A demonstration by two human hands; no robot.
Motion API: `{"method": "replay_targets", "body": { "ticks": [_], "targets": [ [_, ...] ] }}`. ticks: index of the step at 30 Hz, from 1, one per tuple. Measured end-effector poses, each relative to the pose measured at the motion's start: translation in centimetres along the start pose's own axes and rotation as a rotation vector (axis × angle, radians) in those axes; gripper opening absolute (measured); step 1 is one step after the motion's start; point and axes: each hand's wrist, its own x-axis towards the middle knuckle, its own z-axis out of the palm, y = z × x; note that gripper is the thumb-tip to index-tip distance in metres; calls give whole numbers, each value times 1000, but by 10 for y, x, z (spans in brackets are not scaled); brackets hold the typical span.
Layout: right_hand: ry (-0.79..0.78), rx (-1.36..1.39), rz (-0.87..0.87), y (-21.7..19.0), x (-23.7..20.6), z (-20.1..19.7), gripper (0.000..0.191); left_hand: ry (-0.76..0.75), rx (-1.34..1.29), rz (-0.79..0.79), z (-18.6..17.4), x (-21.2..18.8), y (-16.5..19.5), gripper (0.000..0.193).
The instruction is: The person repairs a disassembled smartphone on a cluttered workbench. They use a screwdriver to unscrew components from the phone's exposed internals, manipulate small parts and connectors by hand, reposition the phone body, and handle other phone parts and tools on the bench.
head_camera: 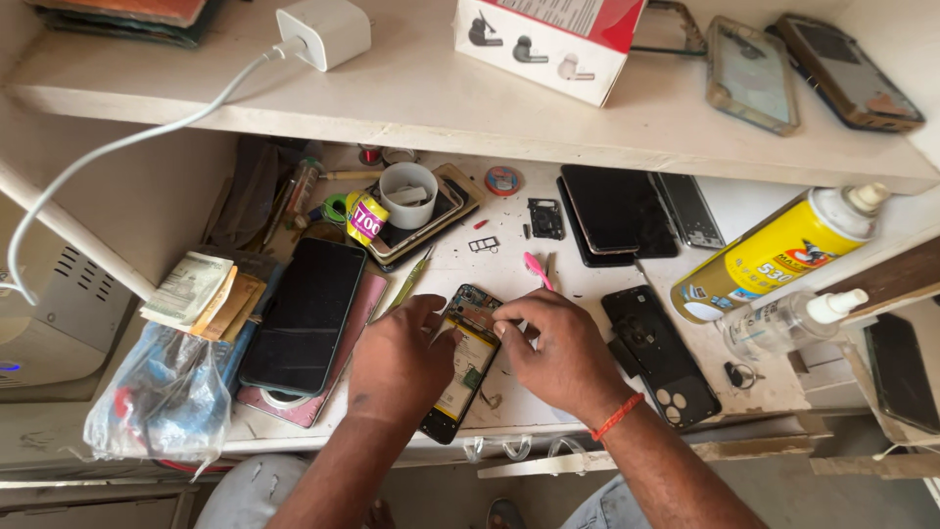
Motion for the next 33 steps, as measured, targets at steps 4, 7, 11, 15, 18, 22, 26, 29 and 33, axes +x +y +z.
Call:
{"method": "replay_targets", "body": {
  "ticks": [4, 7, 11, 15, 18, 22, 26, 29, 33],
  "targets": [
    [8, -82, -129, -1, -8, 5, 15, 10, -69, 59, 0, -4, -15, 41],
    [24, -128, -290, -3, -10, 11, 22, 17, -133, 66, -3, -7, -25, 47],
    [-38, -204, -341, -13, -12, 19, 33, 23, -110, 187, -11, -14, -32, 45],
    [-53, -297, -372, -21, -12, 25, 42, 32, 52, 431, -14, -22, -36, 40],
    [-37, -366, -382, -22, -13, 27, 42, 1, 234, 526, -13, -23, -38, 40],
    [-15, -423, -393, -19, -12, 30, 42, -62, 343, 541, -12, -21, -42, 42],
    [-15, -387, -367, -13, -9, 33, 40, -37, 342, 576, -12, -19, -44, 44],
    [6, -319, -329, -7, -7, 32, 39, -43, 328, 569, -11, -18, -44, 45],
    [-4, -303, -320, 1, -5, 29, 41, -19, 335, 562, -8, -20, -45, 45]
  ]
}}
